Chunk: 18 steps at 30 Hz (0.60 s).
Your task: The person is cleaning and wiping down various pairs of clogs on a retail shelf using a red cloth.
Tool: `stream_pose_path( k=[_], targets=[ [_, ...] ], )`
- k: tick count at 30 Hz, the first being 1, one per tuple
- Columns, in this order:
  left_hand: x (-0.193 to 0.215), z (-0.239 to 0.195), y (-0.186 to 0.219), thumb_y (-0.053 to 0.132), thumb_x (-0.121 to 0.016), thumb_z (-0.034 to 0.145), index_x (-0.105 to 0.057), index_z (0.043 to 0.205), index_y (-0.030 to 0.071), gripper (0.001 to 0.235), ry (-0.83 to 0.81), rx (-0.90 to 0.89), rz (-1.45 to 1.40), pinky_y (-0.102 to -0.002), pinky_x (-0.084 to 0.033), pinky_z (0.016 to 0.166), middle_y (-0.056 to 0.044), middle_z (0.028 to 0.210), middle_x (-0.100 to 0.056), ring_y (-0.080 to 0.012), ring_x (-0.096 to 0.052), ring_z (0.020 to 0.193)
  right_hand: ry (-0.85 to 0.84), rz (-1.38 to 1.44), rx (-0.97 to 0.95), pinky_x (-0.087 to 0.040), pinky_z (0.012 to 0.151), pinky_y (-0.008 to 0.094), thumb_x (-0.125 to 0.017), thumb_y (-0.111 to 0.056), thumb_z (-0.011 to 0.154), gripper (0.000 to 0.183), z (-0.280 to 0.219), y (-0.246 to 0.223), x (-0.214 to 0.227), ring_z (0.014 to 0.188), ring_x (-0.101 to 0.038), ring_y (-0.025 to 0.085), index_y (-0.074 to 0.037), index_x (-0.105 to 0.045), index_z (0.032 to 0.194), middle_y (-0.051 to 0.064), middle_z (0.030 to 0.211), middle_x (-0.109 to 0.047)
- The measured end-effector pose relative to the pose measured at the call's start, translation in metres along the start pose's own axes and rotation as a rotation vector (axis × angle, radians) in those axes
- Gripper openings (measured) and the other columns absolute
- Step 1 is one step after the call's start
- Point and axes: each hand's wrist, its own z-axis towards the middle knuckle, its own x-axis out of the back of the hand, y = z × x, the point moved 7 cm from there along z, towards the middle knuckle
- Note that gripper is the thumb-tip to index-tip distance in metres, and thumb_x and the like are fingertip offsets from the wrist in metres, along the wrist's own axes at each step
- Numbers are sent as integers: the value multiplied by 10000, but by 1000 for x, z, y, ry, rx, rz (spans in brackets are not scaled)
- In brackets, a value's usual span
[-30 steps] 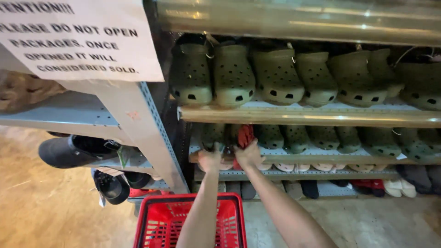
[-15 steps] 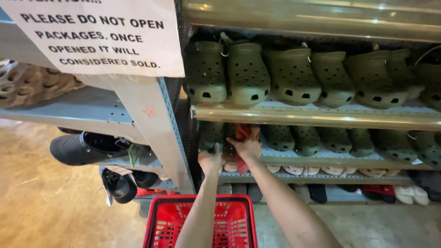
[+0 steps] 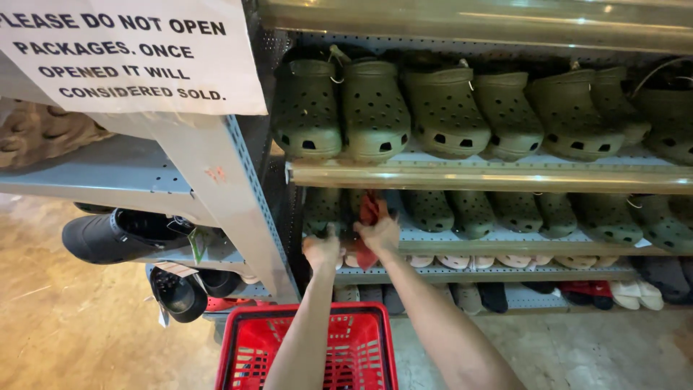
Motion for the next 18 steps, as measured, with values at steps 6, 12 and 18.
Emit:
stream_pose_path(
  k=[6,12,18],
  targets=[
    [37,-39,39,632,-560,913,-723,1126,5,682,-23,-144,174,-443,-578,949,-216,1089,-753,-355,-713,1109,-52,-6,13,-416,1165,462,-870,-494,683,943,-1,3,-11,1355,-532,437,-301,-433,1497,289,1389,-581],
    [29,-24,31,642,-523,934,-706,1121,39,657,-6,-255,223,-466,-575,937,-207,1096,-739,-360,-703,1119,-10,-20,65,-479,1097,506,-798,-459,794,828,-40,-36,35,1263,-598,467,-211,-430,1493,313,1289,-632],
    [4,-2,4,574,-542,851,-772,964,256,408,52,-233,421,-360,-636,773,-13,891,-774,-224,-763,921,12,-113,184,-537,1000,460,-866,-556,662,772,-35,-19,30,1161,-664,371,-354,-557,1340,159,1120,-688]
  ],
)
